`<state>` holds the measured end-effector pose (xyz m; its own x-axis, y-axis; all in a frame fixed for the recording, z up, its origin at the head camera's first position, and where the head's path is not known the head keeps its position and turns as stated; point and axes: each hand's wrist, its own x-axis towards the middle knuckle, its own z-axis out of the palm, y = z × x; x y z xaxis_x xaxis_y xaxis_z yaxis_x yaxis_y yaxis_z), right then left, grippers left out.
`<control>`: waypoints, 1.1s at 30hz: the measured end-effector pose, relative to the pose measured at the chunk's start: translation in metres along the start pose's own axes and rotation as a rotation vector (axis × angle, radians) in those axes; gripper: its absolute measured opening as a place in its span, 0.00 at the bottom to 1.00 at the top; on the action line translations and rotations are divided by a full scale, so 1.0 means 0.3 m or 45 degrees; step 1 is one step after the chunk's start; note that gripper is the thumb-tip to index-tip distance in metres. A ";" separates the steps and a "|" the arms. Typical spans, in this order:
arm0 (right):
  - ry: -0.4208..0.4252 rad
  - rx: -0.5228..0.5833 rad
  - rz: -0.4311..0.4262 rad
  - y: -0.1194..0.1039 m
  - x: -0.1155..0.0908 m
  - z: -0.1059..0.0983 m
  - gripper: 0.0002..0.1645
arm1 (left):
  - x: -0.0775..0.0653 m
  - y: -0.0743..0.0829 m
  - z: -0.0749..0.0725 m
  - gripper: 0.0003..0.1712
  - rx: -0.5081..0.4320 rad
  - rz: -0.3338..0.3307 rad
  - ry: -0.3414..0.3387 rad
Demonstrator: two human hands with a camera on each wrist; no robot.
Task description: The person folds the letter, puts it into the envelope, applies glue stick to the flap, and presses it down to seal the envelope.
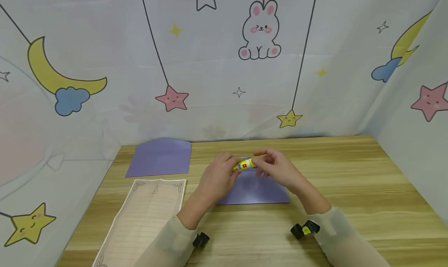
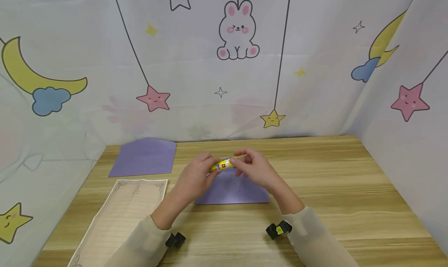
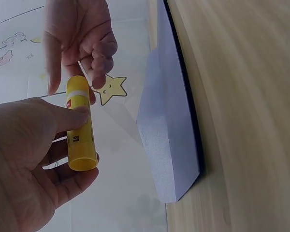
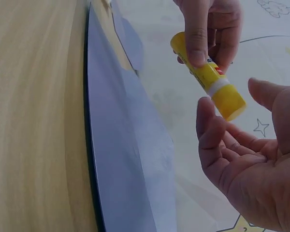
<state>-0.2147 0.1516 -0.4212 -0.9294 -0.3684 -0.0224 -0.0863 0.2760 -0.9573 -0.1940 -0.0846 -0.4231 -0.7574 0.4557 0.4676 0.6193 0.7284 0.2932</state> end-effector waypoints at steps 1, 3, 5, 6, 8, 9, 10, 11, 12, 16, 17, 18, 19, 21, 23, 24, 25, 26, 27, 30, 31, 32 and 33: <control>0.007 0.000 0.017 -0.002 0.000 0.003 0.23 | 0.000 0.000 0.001 0.15 0.002 0.003 0.002; 0.018 0.005 0.040 -0.002 -0.001 0.008 0.23 | 0.000 0.001 0.001 0.15 0.007 0.008 0.008; 0.021 0.006 0.041 0.000 0.001 0.010 0.22 | -0.001 0.002 0.001 0.15 0.011 0.011 0.009; 0.021 0.009 0.037 0.002 0.002 0.011 0.21 | 0.000 0.002 0.001 0.15 0.014 0.012 0.009; 0.017 0.009 0.020 0.007 0.003 0.009 0.19 | 0.000 0.003 0.001 0.15 0.018 0.010 0.003; 0.011 0.011 0.007 0.009 0.003 0.007 0.18 | 0.000 0.002 0.002 0.15 0.020 0.008 -0.001; 0.005 0.009 -0.003 0.011 0.004 0.005 0.18 | 0.000 0.002 0.003 0.15 0.020 0.002 -0.007; -0.001 0.009 -0.015 0.012 0.003 0.002 0.18 | 0.000 0.003 0.003 0.15 0.020 -0.002 -0.013; -0.008 0.011 -0.024 0.013 0.003 0.000 0.19 | -0.001 0.003 0.003 0.15 0.018 -0.009 -0.020; -0.038 0.010 -0.063 0.012 0.002 -0.009 0.21 | -0.002 0.005 -0.001 0.15 0.012 -0.038 -0.042; -0.042 0.011 -0.067 0.010 0.001 -0.011 0.22 | -0.002 0.005 -0.001 0.15 0.012 -0.041 -0.045; -0.044 0.011 -0.068 0.010 0.001 -0.013 0.24 | -0.002 0.005 -0.002 0.15 0.012 -0.042 -0.046; -0.045 0.013 -0.063 0.009 0.001 -0.013 0.25 | -0.002 0.005 -0.002 0.15 0.013 -0.042 -0.046; -0.034 0.007 -0.037 0.006 -0.001 -0.013 0.27 | -0.002 0.005 -0.001 0.15 0.011 -0.039 -0.043; -0.019 0.002 -0.001 0.004 -0.001 -0.010 0.27 | -0.003 0.005 0.000 0.16 0.014 -0.034 -0.034; -0.012 0.003 0.022 0.004 -0.001 -0.008 0.26 | -0.003 0.005 0.000 0.16 0.016 -0.033 -0.031; -0.009 0.003 0.039 0.003 -0.001 -0.006 0.26 | -0.003 0.005 0.000 0.16 0.017 -0.033 -0.029; -0.006 0.001 0.053 0.003 0.000 -0.005 0.25 | -0.003 0.006 0.001 0.16 0.017 -0.033 -0.028; -0.009 0.003 0.057 0.003 0.000 -0.003 0.24 | -0.003 0.006 0.001 0.15 0.018 -0.034 -0.027; -0.007 0.000 0.040 0.004 0.001 -0.002 0.20 | -0.003 0.004 0.004 0.15 0.022 -0.035 -0.030; -0.010 -0.005 0.025 0.005 0.001 -0.003 0.20 | -0.003 0.004 0.005 0.15 0.023 -0.035 -0.031; -0.010 -0.006 0.010 0.006 0.001 -0.004 0.19 | -0.004 0.003 0.006 0.15 0.023 -0.036 -0.031; -0.011 -0.008 -0.003 0.006 0.000 -0.005 0.19 | -0.004 0.003 0.007 0.15 0.024 -0.039 -0.031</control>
<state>-0.2155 0.1534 -0.4227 -0.9259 -0.3770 -0.0225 -0.0911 0.2808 -0.9554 -0.1931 -0.0835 -0.4250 -0.7808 0.4452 0.4383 0.5919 0.7517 0.2909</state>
